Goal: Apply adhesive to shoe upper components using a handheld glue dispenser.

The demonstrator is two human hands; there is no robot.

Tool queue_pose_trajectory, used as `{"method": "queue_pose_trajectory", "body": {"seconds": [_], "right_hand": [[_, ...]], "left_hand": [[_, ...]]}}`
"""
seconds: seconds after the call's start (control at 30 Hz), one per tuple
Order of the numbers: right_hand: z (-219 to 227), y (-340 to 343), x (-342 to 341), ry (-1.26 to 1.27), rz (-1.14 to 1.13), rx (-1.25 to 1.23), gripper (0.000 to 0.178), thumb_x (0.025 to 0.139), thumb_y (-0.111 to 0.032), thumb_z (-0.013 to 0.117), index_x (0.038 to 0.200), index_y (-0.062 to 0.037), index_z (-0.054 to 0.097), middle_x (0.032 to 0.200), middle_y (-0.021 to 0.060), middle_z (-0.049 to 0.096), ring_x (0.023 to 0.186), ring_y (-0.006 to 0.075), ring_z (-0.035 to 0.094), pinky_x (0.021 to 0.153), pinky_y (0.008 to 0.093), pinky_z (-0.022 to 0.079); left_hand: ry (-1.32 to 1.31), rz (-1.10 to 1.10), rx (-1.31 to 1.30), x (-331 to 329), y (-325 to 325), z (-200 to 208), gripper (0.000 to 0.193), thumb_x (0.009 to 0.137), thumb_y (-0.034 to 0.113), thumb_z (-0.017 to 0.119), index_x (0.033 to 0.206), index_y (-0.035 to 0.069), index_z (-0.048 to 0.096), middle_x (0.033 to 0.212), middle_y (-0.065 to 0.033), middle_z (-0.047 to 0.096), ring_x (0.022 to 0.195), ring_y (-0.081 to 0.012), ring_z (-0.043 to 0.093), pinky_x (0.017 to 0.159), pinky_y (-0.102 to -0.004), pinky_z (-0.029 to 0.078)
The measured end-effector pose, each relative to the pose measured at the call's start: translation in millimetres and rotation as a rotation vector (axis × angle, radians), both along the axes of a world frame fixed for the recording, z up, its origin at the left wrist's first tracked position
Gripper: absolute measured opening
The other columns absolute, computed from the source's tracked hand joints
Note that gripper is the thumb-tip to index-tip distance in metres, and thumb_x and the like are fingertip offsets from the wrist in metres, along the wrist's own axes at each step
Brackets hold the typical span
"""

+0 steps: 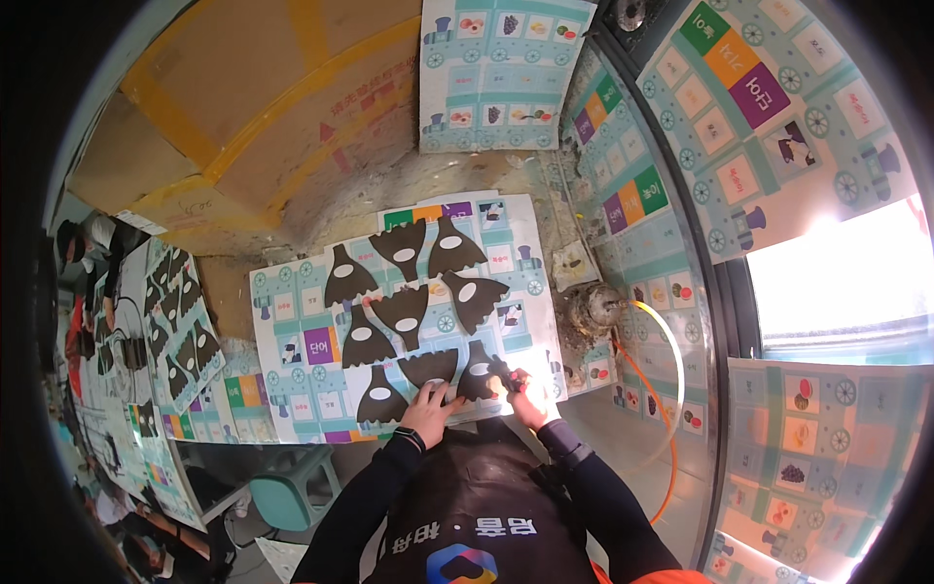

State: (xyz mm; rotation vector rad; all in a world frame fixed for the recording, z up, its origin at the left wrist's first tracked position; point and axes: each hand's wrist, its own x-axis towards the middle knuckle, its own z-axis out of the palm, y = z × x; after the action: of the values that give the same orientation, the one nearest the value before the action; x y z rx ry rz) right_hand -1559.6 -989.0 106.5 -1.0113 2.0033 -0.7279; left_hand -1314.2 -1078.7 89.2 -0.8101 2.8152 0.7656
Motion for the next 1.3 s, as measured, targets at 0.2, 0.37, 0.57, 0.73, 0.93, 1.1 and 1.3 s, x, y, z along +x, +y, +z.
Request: {"method": "queue_pose_trajectory", "body": {"seconds": [0.2, 0.37, 0.57, 0.73, 0.93, 1.1, 1.3], "right_hand": [[45, -3, -4, -0.003, 0.061, 0.300, 0.022, 0.075, -0.011, 0.057, 0.096, -0.0021, 0.058, 0.088, 0.0217, 0.063, 0.084, 0.0387, 0.062, 0.075, 0.0414, 0.048], [33, -4, -8, -0.089, 0.103, 0.187, 0.022, 0.073, -0.010, 0.058, 0.094, -0.0022, 0.058, 0.088, 0.0196, 0.062, 0.082, 0.0390, 0.060, 0.075, 0.0413, 0.048], [27, -2, -8, -0.158, 0.056, 0.170, 0.020, 0.070, -0.009, 0.058, 0.090, -0.0027, 0.058, 0.089, 0.0186, 0.061, 0.083, 0.0369, 0.060, 0.074, 0.0412, 0.048], [33, -5, -2, -0.087, 0.234, 0.237, 0.023, 0.070, -0.009, 0.058, 0.092, -0.0018, 0.059, 0.086, 0.0144, 0.063, 0.081, 0.0328, 0.061, 0.071, 0.0378, 0.049], [3, 29, -12, 0.029, 0.095, -0.055, 0.021, 0.073, -0.008, 0.057, 0.093, -0.0015, 0.057, 0.080, 0.0095, 0.064, 0.072, 0.0289, 0.061, 0.064, 0.0361, 0.048], [24, 18, -20, -0.474, -0.156, -0.032, 0.015, 0.081, 0.000, 0.047, 0.093, -0.0061, 0.055, 0.068, 0.0005, 0.048, 0.059, 0.0054, 0.045, 0.054, 0.0229, 0.040], [12, 22, -15, -0.585, -0.169, 0.027, 0.021, 0.077, -0.004, 0.054, 0.098, -0.0058, 0.057, 0.072, 0.0019, 0.057, 0.056, 0.0097, 0.050, 0.053, 0.0249, 0.042]], "left_hand": [[0.011, 0.011, 0.005, 0, 1, 1, 0.062, 0.076, 0.007, 0.060, 0.135, 0.025, 0.056, 0.139, -0.0107, 0.044, 0.131, -0.0351, 0.037, 0.108, -0.0412, 0.039], [0.017, 0.023, -0.010, -1, 2, 1, 0.062, 0.075, 0.006, 0.060, 0.134, 0.025, 0.057, 0.139, -0.0114, 0.044, 0.131, -0.0353, 0.037, 0.109, -0.0416, 0.038], [0.039, 0.063, -0.019, -3, 6, -2, 0.059, 0.074, 0.008, 0.060, 0.131, 0.024, 0.060, 0.139, -0.0118, 0.044, 0.131, -0.0347, 0.037, 0.109, -0.0462, 0.034], [-0.024, 0.067, -0.058, -6, 10, 3, 0.056, 0.074, 0.013, 0.062, 0.129, 0.026, 0.060, 0.139, -0.0112, 0.044, 0.132, -0.0324, 0.038, 0.111, -0.0549, 0.026], [-0.044, 0.073, -0.051, -8, 11, 5, 0.058, 0.075, 0.013, 0.063, 0.130, 0.027, 0.060, 0.141, -0.0105, 0.044, 0.133, -0.0308, 0.038, 0.112, -0.0594, 0.022], [-0.067, 0.076, -0.044, -7, 13, 6, 0.059, 0.074, 0.013, 0.063, 0.132, 0.027, 0.059, 0.142, -0.0105, 0.043, 0.133, -0.0317, 0.037, 0.113, -0.0597, 0.020], [-0.061, 0.094, -0.032, -7, 11, 13, 0.059, 0.074, 0.012, 0.063, 0.132, 0.026, 0.058, 0.142, -0.0116, 0.043, 0.134, -0.0321, 0.037, 0.113, -0.0600, 0.020]]}}
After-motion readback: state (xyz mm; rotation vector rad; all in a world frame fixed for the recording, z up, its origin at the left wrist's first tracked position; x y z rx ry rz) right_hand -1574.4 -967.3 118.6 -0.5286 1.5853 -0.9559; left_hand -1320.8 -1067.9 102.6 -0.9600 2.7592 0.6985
